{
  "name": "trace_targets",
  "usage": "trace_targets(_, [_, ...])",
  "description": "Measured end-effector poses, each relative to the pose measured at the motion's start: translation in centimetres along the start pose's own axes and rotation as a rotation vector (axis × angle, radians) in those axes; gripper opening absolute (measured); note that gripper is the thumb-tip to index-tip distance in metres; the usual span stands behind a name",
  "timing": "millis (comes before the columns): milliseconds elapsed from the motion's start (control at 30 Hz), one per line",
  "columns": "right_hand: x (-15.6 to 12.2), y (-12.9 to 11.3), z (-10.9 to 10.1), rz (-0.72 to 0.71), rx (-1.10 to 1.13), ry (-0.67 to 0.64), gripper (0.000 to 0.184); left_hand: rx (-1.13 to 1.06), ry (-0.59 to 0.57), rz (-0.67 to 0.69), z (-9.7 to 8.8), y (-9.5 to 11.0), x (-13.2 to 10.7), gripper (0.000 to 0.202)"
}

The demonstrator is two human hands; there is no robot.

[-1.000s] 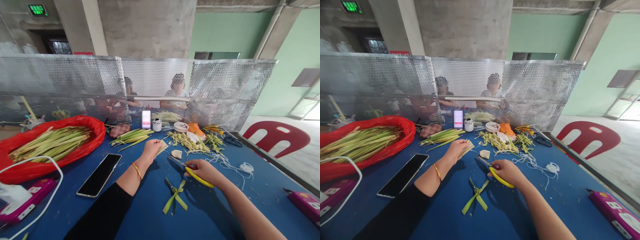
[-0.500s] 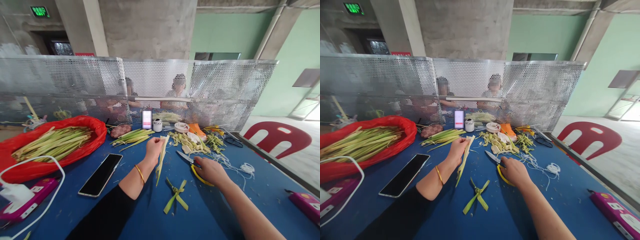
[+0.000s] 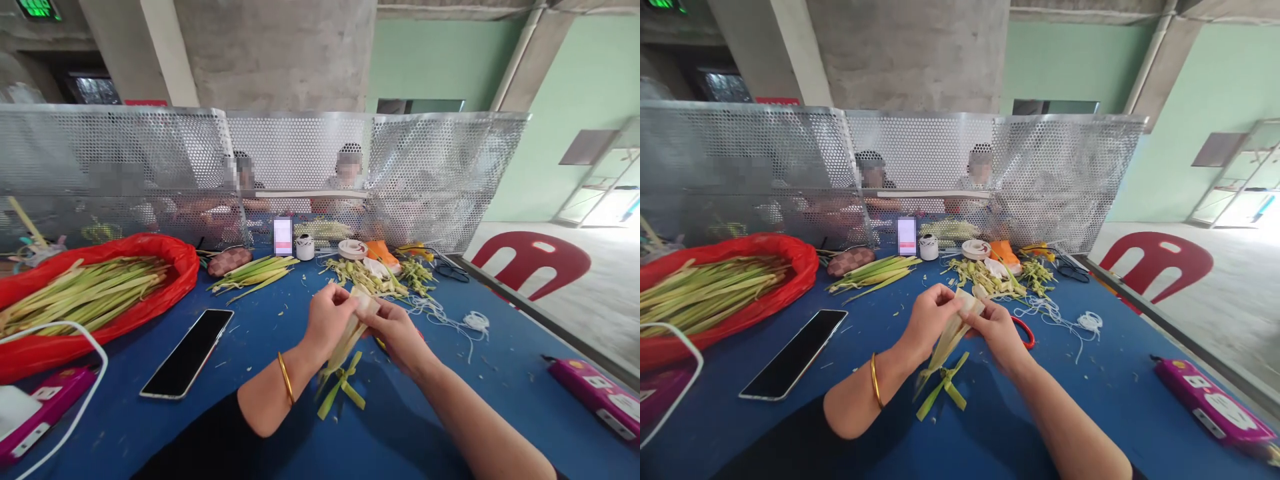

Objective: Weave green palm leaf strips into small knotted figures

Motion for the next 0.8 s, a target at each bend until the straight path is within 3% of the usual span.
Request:
trace_targets(133, [0.2, -0.1, -0.5, 0.029, 0.073, -0.010, 0.034, -0.261, -0.095, -0.244, 0.3, -1.4, 0.3, 0.016])
trace_targets(233, [0.3, 0.0, -0.8, 0.028, 0.084, 0.020, 0.036, -0.334, -0.180, -0.302, 0.9, -1.7, 0.2, 0.019])
trace_targets(367, [0.2, 0.1, -0.7, 0.023, 0.094, 0.021, 0.034, -0.319, -0.265, -0.321, 1.8, -2.0, -0.2, 0.016])
trace_targets(800, [0.5, 1.1, -0.2, 0.060, 0.316, -0.091, 0.023, -0.253, -0.152, -0.188, 1.7, -1.7, 0.0, 0.016])
Point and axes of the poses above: each hand's wrist, its own x-axis towards the middle knuckle, its own z-axis out of the palm, y = z × x, the point moved 7 cm from there along x, towards the middle knuckle, and after that the axes turned 3 degrees about -z, right-handed, at the moved point
